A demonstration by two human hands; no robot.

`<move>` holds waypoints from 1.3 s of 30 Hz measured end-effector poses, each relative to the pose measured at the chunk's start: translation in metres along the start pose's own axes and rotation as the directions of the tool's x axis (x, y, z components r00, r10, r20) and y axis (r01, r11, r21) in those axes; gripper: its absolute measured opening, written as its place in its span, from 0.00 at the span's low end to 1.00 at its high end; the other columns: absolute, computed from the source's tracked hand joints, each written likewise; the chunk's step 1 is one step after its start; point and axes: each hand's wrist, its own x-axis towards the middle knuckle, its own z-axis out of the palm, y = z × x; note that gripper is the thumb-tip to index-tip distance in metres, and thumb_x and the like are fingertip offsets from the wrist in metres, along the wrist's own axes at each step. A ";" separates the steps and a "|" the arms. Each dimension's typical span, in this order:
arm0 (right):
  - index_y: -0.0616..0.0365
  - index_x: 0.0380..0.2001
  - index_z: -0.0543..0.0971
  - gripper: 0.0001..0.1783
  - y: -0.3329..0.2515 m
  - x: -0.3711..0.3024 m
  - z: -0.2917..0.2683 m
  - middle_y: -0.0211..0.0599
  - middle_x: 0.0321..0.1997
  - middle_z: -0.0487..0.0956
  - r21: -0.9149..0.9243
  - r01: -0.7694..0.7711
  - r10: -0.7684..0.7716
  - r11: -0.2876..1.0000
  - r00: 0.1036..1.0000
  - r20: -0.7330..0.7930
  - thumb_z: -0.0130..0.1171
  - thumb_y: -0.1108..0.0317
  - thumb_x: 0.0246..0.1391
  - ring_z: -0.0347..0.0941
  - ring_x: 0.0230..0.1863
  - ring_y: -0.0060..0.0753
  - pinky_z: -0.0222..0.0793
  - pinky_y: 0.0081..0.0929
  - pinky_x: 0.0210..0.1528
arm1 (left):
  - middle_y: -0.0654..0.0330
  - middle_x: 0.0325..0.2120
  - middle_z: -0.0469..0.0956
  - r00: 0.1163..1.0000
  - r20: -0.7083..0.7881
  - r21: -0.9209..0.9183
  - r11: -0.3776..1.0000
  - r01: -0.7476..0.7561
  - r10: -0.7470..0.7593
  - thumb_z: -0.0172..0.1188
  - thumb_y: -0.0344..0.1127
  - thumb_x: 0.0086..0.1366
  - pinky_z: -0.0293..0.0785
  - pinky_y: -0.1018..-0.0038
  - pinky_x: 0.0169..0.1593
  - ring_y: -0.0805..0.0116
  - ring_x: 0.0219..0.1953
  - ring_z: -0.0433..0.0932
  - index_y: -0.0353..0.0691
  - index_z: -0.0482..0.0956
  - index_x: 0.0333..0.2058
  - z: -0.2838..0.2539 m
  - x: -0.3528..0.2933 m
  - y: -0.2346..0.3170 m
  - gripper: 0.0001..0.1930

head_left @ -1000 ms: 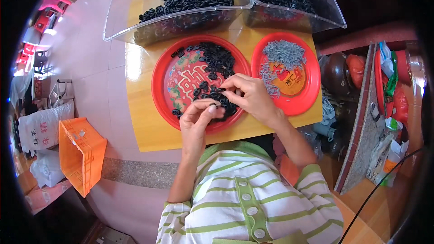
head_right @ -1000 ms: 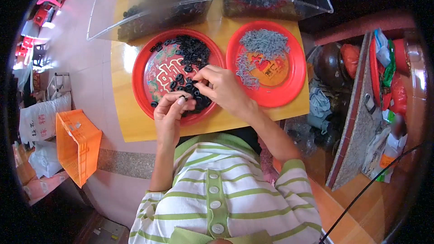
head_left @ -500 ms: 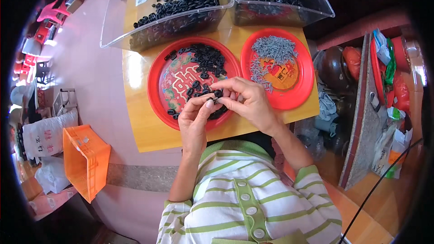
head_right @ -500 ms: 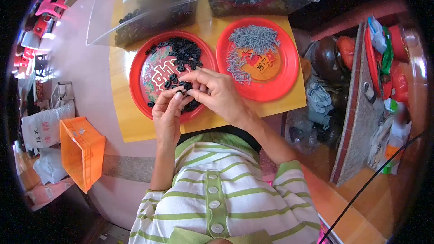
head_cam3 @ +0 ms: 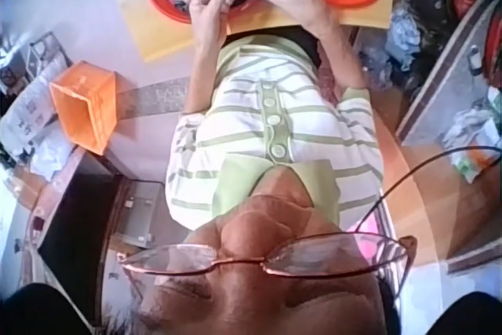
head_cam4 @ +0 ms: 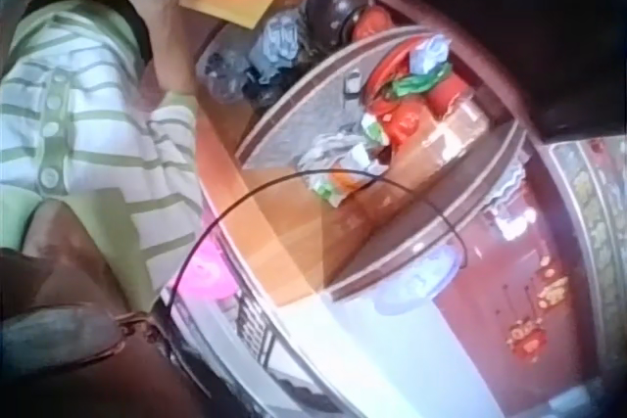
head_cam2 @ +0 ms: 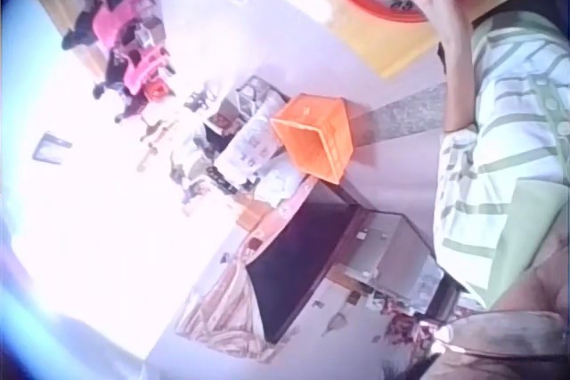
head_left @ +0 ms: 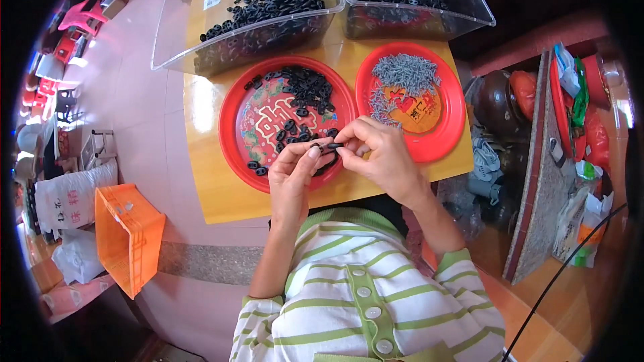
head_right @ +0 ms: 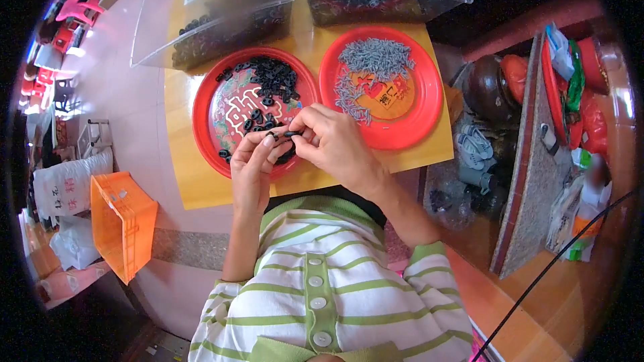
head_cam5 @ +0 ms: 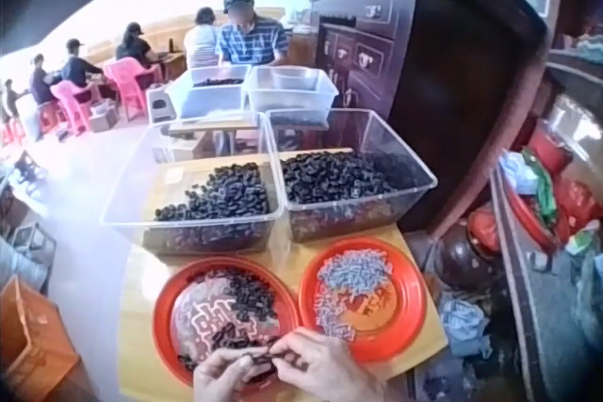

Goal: The person puts on eyeglasses and assembles cord locks by fitting together plastic components and springs from the trays by hand.

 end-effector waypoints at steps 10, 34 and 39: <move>0.63 0.37 0.77 0.08 0.023 -0.002 0.012 0.30 0.31 0.78 0.440 -0.225 0.250 0.869 0.968 0.001 0.59 0.76 0.52 0.73 0.27 0.15 0.71 0.13 0.29 | 0.52 0.38 0.78 1.000 -0.026 -0.073 0.997 0.011 -0.012 0.54 0.26 0.64 0.76 0.69 0.49 0.66 0.41 0.78 0.32 0.74 0.37 0.001 0.002 0.000 0.05; 0.64 0.41 0.76 0.11 0.026 -0.003 0.033 0.33 0.36 0.79 0.723 -0.177 0.288 0.668 0.957 -0.031 0.59 0.74 0.54 0.75 0.35 0.18 0.75 0.15 0.32 | 0.62 0.27 0.79 0.986 -0.101 0.225 0.968 -0.107 0.133 0.58 0.27 0.62 0.73 0.82 0.36 0.78 0.28 0.75 0.32 0.77 0.35 -0.006 0.005 -0.007 0.05; 0.64 0.41 0.76 0.11 0.027 -0.003 0.035 0.32 0.36 0.78 0.717 -0.151 0.280 0.680 0.958 -0.064 0.59 0.74 0.54 0.74 0.33 0.16 0.74 0.14 0.32 | 0.62 0.27 0.78 0.994 -0.103 0.098 0.995 -0.026 0.036 0.59 0.28 0.62 0.72 0.81 0.33 0.78 0.27 0.75 0.33 0.77 0.35 -0.003 0.006 -0.004 0.05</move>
